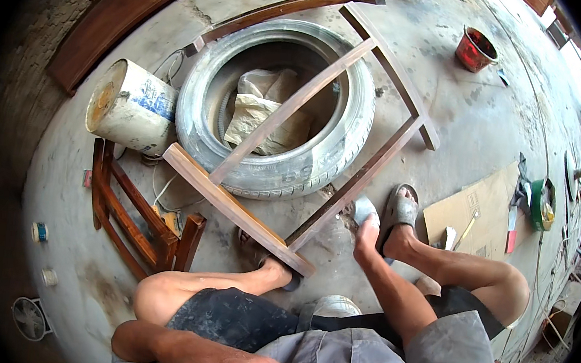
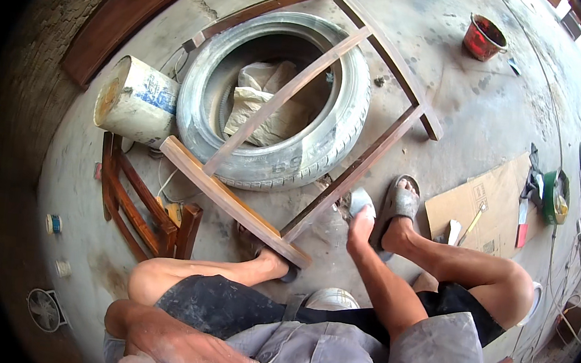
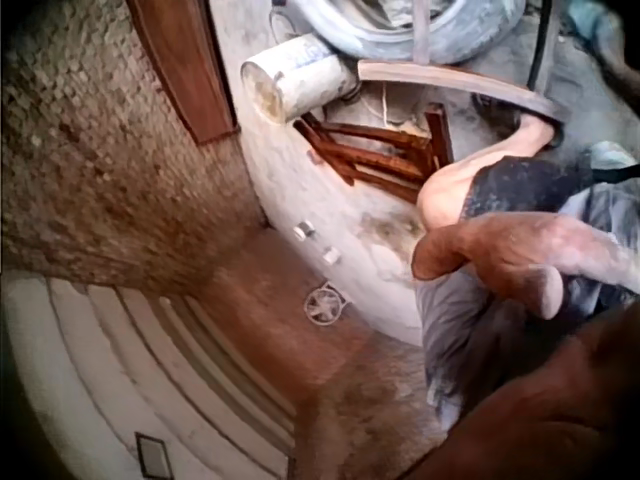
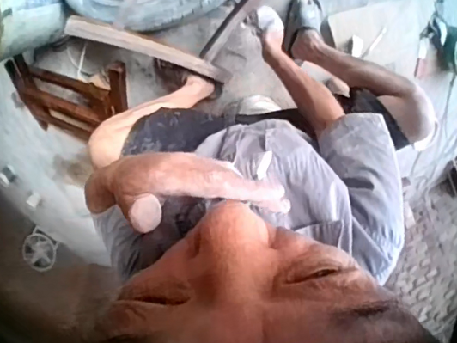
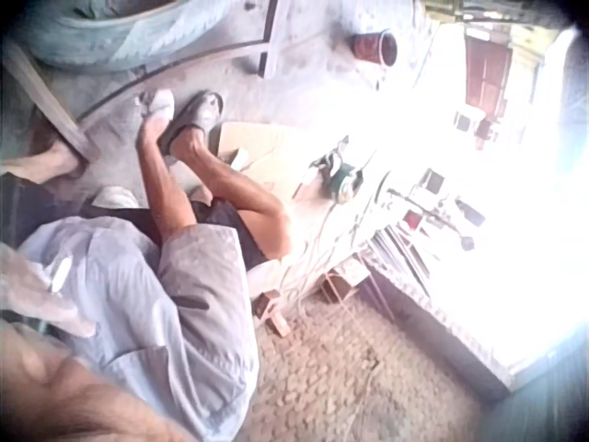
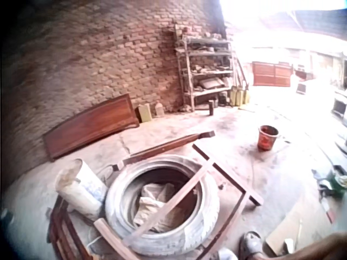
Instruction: The person sits on the floor and sands a wooden frame resting on a tire using a sanding block. They repeatedly rub the sanding block along the frame's edges and surfaces to smooth the wood.
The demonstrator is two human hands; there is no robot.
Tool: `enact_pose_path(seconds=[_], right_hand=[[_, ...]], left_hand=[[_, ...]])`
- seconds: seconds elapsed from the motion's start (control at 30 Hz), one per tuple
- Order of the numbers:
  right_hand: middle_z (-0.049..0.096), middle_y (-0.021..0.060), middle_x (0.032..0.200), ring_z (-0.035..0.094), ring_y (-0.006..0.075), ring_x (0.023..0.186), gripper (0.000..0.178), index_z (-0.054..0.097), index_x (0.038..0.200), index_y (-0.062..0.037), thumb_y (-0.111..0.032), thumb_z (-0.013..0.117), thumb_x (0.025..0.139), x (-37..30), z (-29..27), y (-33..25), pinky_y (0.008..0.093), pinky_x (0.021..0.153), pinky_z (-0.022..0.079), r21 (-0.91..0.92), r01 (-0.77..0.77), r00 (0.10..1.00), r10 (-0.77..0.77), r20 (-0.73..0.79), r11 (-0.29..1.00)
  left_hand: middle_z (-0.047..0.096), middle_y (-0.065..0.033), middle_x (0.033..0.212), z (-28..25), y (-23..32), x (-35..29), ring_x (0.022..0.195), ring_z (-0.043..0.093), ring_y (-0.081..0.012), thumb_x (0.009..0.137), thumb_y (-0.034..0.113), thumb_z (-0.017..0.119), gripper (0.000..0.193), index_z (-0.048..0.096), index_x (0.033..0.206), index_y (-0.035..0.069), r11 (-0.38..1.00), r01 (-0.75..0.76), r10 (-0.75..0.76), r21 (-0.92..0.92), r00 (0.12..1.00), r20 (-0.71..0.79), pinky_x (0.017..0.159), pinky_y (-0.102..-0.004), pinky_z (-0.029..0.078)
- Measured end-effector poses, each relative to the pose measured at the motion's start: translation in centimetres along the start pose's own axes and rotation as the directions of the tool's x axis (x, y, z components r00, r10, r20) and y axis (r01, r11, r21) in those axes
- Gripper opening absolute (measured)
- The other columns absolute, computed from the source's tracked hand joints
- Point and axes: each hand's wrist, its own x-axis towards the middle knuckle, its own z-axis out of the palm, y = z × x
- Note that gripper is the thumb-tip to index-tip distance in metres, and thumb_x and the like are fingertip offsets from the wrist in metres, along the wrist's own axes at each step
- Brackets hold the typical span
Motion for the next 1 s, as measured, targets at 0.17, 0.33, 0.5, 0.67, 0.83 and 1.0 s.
enact_pose_path(seconds=[0.17, 0.33, 0.5, 0.67, 0.83, 1.0], right_hand=[[0.063, 0.0174, 0.135, 0.062, 0.0401, 0.119, 0.061, 0.042, 0.148, -0.0125, -0.056, 0.023, 0.109, 1.7, 1.5, -0.5, 0.0583, 0.111, 0.043, 0.624, -0.510, 0.860, 0.330, 0.389, 0.592], [0.050, 0.0191, 0.149, 0.047, 0.0393, 0.138, 0.060, 0.041, 0.150, -0.0131, -0.054, 0.025, 0.110, 1.1, 3.6, -1.6, 0.0620, 0.119, 0.030, 0.718, -0.516, 0.856, 0.261, 0.446, 0.467], [0.054, 0.0110, 0.144, 0.050, 0.0352, 0.133, 0.056, 0.044, 0.149, -0.0164, -0.054, 0.031, 0.109, 1.4, 4.9, -3.2, 0.0614, 0.115, 0.036, 0.725, -0.507, 0.855, 0.162, 0.493, 0.466], [0.059, 0.0094, 0.138, 0.054, 0.0333, 0.130, 0.055, 0.046, 0.148, -0.0175, -0.053, 0.031, 0.109, 2.1, 4.4, -2.4, 0.0613, 0.112, 0.038, 0.741, -0.453, 0.880, 0.119, 0.459, 0.495], [0.067, 0.0154, 0.116, 0.069, 0.0331, 0.095, 0.056, 0.050, 0.142, -0.0056, -0.049, 0.037, 0.108, 3.0, 2.6, -3.8, 0.0541, 0.088, 0.055, 0.476, -0.443, 0.895, 0.348, 0.278, 0.760], [0.060, 0.0072, 0.072, 0.058, 0.0241, 0.063, 0.045, 0.061, 0.098, 0.0031, -0.039, 0.047, 0.105, 8.3, -4.4, -9.1, 0.0432, 0.056, 0.044, -0.277, 0.207, 0.968, -0.238, -0.085, 0.938]], left_hand=[[0.047, -0.0263, 0.152, 0.9, -0.3, 0.1, 0.142, 0.045, -0.0360, 0.107, 0.038, 0.052, 0.064, 0.042, 0.150, -0.007, 1.000, -0.013, 0.013, 0.001, 1.000, 0.013, 0.116, -0.0439, 0.036], [0.045, -0.0260, 0.154, 1.7, -0.2, 0.8, 0.145, 0.042, -0.0360, 0.107, 0.038, 0.053, 0.063, 0.043, 0.150, -0.007, 1.000, -0.012, 0.011, 0.023, 1.000, 0.020, 0.118, -0.0437, 0.034], [0.043, -0.0256, 0.156, 0.8, 0.0, 1.2, 0.147, 0.040, -0.0361, 0.107, 0.037, 0.054, 0.063, 0.043, 0.150, -0.007, 0.984, 0.016, -0.004, 0.179, 0.998, -0.070, 0.121, -0.0434, 0.031], [0.047, -0.0288, 0.152, -11.4, -8.9, 0.9, 0.142, 0.044, -0.0435, 0.099, 0.037, 0.065, 0.070, 0.044, 0.150, -0.005, 0.313, 0.577, 0.217, 0.754, 0.729, -0.649, 0.120, -0.0480, 0.033], [0.035, -0.0241, 0.160, -24.8, -13.0, -1.7, 0.150, 0.030, -0.0383, 0.091, 0.036, 0.072, 0.083, 0.035, 0.153, -0.006, -0.162, 0.725, 0.426, 0.669, 0.663, -0.616, 0.122, -0.0523, 0.025], [0.037, -0.0193, 0.160, -27.5, -17.2, 0.5, 0.150, 0.032, -0.0350, 0.091, 0.039, 0.071, 0.079, 0.040, 0.153, 0.000, -0.364, 0.661, 0.560, 0.657, 0.718, -0.413, 0.124, -0.0546, 0.024]])
